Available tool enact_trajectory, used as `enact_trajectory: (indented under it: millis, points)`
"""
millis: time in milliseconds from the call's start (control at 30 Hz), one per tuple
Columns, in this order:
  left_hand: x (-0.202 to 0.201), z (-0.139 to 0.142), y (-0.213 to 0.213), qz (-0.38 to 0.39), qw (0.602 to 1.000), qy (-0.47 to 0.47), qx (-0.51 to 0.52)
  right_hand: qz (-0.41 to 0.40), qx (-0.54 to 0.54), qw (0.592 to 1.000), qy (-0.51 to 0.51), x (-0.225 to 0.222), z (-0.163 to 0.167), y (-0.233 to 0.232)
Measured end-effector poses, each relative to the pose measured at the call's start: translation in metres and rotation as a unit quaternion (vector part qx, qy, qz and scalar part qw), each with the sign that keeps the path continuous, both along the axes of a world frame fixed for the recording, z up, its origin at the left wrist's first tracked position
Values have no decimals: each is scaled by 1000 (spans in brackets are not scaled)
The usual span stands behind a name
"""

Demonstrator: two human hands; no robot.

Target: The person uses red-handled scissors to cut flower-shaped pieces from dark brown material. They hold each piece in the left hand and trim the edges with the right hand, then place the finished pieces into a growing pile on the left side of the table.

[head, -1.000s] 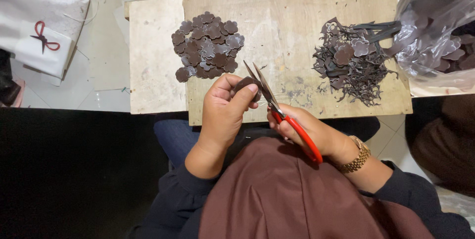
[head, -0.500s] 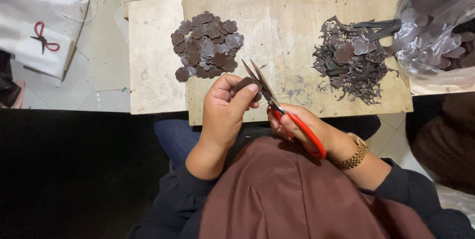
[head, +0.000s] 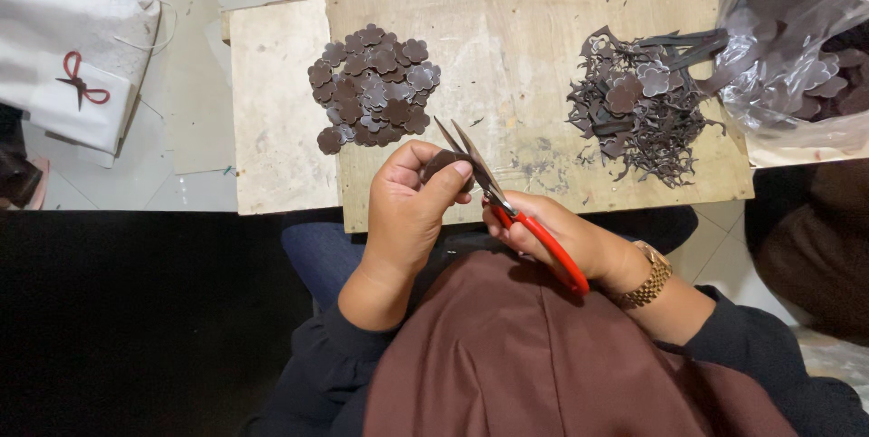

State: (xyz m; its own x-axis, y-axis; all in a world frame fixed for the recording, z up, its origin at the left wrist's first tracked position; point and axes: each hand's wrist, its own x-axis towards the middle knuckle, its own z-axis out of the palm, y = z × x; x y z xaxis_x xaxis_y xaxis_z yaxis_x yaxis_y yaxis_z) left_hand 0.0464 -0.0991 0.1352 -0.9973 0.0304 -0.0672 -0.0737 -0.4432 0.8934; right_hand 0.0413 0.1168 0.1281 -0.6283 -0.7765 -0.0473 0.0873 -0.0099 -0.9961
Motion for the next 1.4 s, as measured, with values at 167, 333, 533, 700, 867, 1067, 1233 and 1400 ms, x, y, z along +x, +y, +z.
enact_trajectory:
  millis: [167,333,533,700,867,1067,1233,1400]
  points:
    - [1,1,0,4,1000,-6,4,-8,10,1000,13,0,-3,0]
    - [0,2,-1,0,1000,-13,10,-13,0,1000,29,0,-5,1]
    - [1,0,-4,-9,1000,-9,20,-20,12,1000,6,1,-10,-1]
    - [0,0,-4,-8,999,-19,24,-26,18,1000,3,2,-13,1]
    - [-1,1,-4,-1,1000,-11,20,-35,24,999,-28,1,-15,0]
    - [-1,1,-2,2,1000,-14,10,-9,-20,996,-85,1,-13,3]
    - [-1,1,-1,6,1000,-15,-7,13,-36,998,-56,-1,-9,2]
    - [-2,-1,0,9,1000,-12,0,-2,7,1000,-2,-1,-7,2]
